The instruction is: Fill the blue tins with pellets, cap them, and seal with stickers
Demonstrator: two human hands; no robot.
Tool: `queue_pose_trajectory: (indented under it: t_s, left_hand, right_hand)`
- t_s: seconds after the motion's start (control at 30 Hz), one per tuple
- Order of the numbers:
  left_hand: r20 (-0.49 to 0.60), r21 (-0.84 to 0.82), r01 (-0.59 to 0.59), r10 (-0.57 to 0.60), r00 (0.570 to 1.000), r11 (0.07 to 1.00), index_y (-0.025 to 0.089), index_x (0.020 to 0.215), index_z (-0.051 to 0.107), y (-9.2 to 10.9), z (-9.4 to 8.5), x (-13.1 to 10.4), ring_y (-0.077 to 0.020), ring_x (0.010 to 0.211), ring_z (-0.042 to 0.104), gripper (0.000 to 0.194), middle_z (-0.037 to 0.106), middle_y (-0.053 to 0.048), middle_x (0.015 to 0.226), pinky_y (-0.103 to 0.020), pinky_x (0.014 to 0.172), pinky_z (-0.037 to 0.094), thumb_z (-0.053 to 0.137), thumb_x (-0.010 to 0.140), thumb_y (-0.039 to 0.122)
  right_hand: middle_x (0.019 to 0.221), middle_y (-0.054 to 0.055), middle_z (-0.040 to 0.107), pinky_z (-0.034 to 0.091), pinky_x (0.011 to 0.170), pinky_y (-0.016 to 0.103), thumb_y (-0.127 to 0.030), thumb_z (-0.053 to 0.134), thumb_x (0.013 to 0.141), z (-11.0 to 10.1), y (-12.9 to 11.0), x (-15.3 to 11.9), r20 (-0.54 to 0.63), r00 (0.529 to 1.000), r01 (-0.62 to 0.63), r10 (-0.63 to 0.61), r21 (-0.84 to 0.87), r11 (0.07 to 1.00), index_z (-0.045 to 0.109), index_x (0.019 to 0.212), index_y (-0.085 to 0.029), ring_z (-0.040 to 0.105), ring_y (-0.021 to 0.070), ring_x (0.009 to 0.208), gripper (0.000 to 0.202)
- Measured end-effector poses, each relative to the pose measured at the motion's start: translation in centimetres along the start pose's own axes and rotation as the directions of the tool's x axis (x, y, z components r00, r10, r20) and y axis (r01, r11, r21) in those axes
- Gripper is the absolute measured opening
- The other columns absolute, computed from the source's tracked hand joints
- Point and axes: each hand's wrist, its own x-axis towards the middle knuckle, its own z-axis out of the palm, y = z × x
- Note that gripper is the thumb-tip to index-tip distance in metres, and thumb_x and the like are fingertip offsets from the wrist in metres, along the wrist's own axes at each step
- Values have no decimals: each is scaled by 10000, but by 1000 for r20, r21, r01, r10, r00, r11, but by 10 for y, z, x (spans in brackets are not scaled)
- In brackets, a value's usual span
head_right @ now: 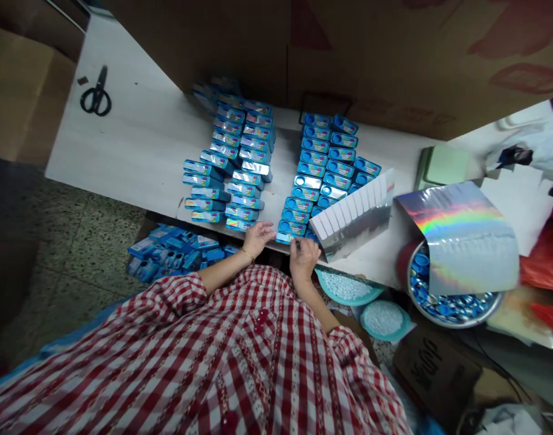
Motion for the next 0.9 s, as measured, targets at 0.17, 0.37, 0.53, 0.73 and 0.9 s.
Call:
queue_pose_trajectory:
  t_s: [0.17, 0.37, 0.53, 0.73, 0.9]
  left_hand:
    - [-47, 73, -48, 52, 998, 996, 157, 886, 549, -8, 4, 0, -89, 568, 571, 255, 579, 42, 630, -228, 624, 453, 622, 644, 128]
    - [-74, 251, -51, 71, 995, 967, 148, 962, 543, -12, -2, -13, -97, 551, 556, 229, 550, 15, 713, -242, 597, 449, 531, 733, 150]
    - [91, 519, -482, 514, 853, 707, 177, 1079, 565, 44, 26, -26, -175, 944, 547, 283, 559, -92, 1054, -297, 861, 409, 474, 835, 288]
    - [470, 680, -659, 498, 728, 321, 184, 1197, 528, 134, 143, 18, -265, 1133, 448, 470, 542, -109, 1215, -396, 963, 318, 508, 814, 456]
    - [534, 667, -619, 313, 785, 415, 147, 1181, 561, 153, 226, 83, -234, 997, 558, 418, 636, -100, 1072, -348, 881, 413, 567, 787, 288]
  right_hand:
    - [812, 75, 588, 319, 679, 345, -258, 422, 879, -12, 8, -2, 102, 989, 118, -108, -104, 987, 635, 989, -220, 476, 211, 768, 242]
    - [967, 118, 589, 323, 719, 398, -148, 445, 823, -25, 13, 0, 421, 864, 365, -276, -148, 919, 582, 1172, -253, 459, 239, 820, 389]
    - [964, 86, 581, 394, 738, 369, -144, 411, 839, -56, 30, 19, 179, 940, 296, -290, -5, 955, 610, 1123, -258, 502, 212, 858, 365]
    - [964, 74, 570, 456, 810, 367, -201, 424, 849, -122, 89, 108, -237, 957, 187, -170, 54, 981, 642, 1045, -237, 540, 198, 920, 296]
    - [1082, 92, 585, 434, 850, 363, -220, 412, 867, -126, 130, 202, -121, 949, 276, -290, -118, 954, 609, 1111, -222, 527, 203, 994, 313]
